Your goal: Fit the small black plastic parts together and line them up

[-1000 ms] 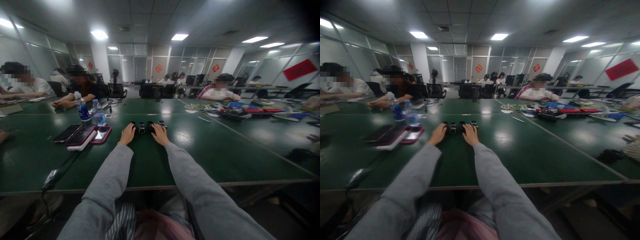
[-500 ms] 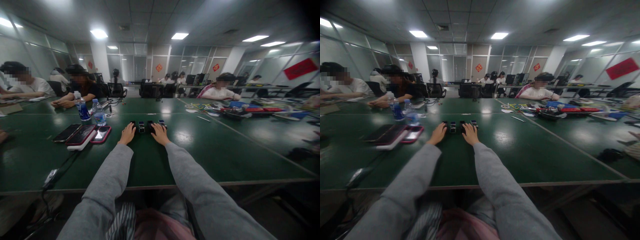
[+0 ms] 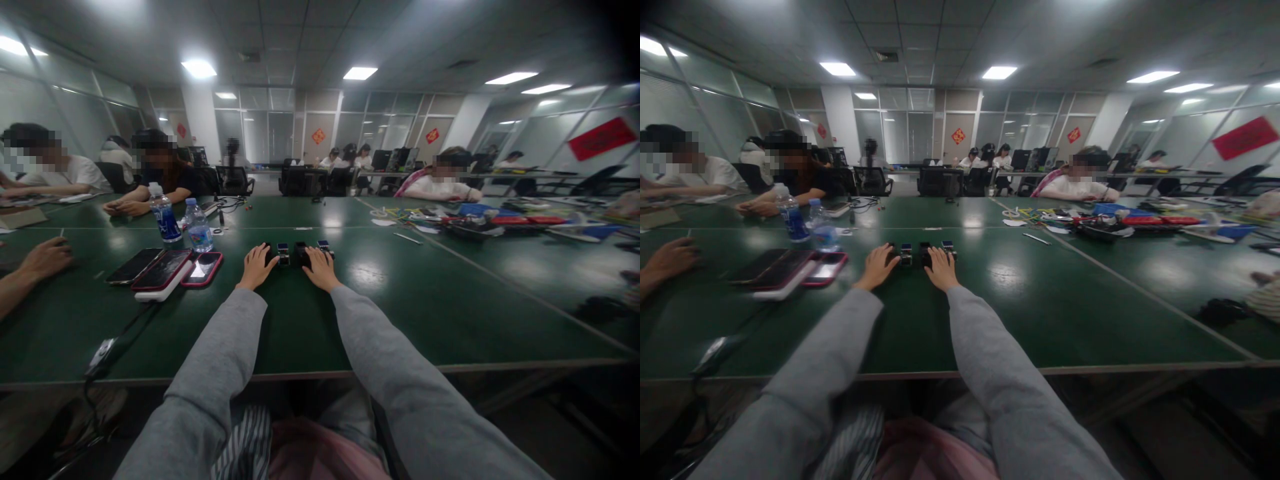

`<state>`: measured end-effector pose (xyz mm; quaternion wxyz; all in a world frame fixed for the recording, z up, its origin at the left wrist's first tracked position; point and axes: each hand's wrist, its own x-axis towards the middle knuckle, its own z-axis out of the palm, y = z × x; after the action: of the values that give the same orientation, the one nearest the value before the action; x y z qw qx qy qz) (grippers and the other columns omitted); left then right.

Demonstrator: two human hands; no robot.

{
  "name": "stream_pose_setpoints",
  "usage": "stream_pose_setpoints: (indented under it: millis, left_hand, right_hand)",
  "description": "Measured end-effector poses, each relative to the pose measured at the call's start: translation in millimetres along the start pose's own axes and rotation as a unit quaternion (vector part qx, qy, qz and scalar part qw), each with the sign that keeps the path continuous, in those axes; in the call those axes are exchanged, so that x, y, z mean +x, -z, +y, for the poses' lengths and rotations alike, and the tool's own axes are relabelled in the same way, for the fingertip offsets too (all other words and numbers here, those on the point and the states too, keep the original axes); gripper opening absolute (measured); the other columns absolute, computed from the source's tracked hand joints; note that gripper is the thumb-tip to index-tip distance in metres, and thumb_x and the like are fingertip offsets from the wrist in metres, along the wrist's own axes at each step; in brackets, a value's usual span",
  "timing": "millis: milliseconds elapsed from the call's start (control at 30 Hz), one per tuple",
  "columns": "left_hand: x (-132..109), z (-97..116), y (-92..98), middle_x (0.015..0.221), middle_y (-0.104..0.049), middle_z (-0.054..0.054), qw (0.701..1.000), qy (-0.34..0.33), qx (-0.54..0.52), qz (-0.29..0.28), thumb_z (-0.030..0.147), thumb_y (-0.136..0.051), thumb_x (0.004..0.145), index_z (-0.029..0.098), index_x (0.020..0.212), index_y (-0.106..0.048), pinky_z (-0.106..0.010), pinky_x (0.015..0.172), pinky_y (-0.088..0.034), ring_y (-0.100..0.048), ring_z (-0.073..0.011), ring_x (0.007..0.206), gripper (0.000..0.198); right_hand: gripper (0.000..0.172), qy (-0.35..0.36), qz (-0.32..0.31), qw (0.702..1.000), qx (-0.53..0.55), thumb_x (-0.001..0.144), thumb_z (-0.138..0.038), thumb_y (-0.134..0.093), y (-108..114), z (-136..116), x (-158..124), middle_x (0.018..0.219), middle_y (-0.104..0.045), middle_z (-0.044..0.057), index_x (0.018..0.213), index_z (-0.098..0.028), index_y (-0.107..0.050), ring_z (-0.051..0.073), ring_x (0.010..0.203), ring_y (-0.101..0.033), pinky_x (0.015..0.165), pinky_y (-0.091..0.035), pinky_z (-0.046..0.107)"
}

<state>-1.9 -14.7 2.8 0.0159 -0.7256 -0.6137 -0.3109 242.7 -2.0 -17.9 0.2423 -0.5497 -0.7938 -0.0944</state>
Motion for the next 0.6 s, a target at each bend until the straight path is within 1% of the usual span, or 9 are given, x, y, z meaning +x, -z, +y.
stream_pose_setpoints:
  millis: [100,200,300,433,600]
  left_hand:
    - [-2.5,3.1,0.5,0.154,-0.037,-0.007,1.000,-0.021,0.023,0.001,0.064,-0.044,0.089,0.025,0.141,-0.045,-0.046,0.116,-0.024,-0.028,-0.0281,0.143,0.065]
    - [-3.7,2.4,-1.5,0.154,-0.036,-0.008,0.998,-0.039,0.052,0.003,0.063,-0.049,0.087,0.025,0.142,-0.045,-0.046,0.115,-0.024,-0.027,-0.0299,0.142,0.067]
    - [-3.3,0.6,-4.0,0.154,-0.036,-0.008,0.996,-0.047,0.075,0.014,0.060,-0.049,0.088,0.024,0.141,-0.046,-0.047,0.115,-0.024,-0.027,-0.0305,0.142,0.064]
    - [-2.1,1.0,-4.9,0.154,-0.037,-0.007,0.995,-0.046,0.088,0.017,0.058,-0.049,0.089,0.024,0.141,-0.047,-0.047,0.114,-0.025,-0.028,-0.0309,0.142,0.062]
    - [-1.5,1.7,-4.8,0.154,-0.037,-0.007,0.994,-0.046,0.092,0.019,0.056,-0.049,0.090,0.024,0.140,-0.047,-0.047,0.114,-0.025,-0.029,-0.0305,0.141,0.060]
  right_hand:
    - [0.060,0.000,0.002,1.000,-0.003,0.093,-0.034,-0.042,-0.1,-0.2,0.0,0.154,-0.032,0.009,0.150,-0.020,-0.029,0.023,0.143,-0.023,0.117,-0.011,0.049]
    - [0.061,0.004,0.007,1.000,-0.013,0.093,-0.033,-0.042,2.8,-2.0,-0.7,0.154,-0.031,0.009,0.150,-0.021,-0.028,0.024,0.144,-0.021,0.117,-0.012,0.048]
    - [0.058,0.013,0.010,1.000,-0.023,0.094,-0.032,-0.043,8.6,-5.2,-1.8,0.153,-0.032,0.008,0.150,-0.024,-0.030,0.025,0.142,-0.023,0.115,-0.014,0.048]
    - [0.051,0.025,0.038,0.999,-0.020,0.095,-0.032,-0.042,17.4,-9.8,-3.1,0.151,-0.035,0.006,0.146,-0.028,-0.038,0.025,0.139,-0.026,0.113,-0.019,0.048]
    - [0.046,0.072,0.041,0.996,-0.016,0.095,-0.037,-0.046,23.8,-19.8,-4.8,0.150,-0.033,0.005,0.142,-0.035,-0.044,0.027,0.137,-0.026,0.109,-0.025,0.047]
